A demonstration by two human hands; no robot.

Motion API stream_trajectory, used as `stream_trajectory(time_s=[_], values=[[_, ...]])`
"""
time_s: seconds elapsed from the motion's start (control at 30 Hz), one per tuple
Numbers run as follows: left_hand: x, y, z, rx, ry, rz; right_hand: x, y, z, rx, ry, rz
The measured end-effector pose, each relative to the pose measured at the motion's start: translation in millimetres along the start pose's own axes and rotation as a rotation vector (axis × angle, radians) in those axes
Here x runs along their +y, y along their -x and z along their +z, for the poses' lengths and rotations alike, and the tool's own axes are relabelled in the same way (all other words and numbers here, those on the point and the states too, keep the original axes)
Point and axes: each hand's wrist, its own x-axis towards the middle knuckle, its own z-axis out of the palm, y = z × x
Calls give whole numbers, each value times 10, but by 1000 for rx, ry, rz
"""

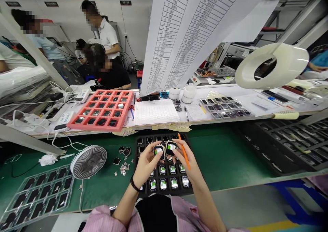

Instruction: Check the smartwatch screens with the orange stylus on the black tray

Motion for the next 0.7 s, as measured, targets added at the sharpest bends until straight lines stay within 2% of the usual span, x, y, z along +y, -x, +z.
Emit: stream_trajectory(time_s=[0.4, 0.7], values=[[-3, 41, -52, 8, -43, -20, -88, 34, 68, 70, 89, 8], [-15, 38, -52, 6, -34, -24, -24, 43, 51, 46, -19, 11]])
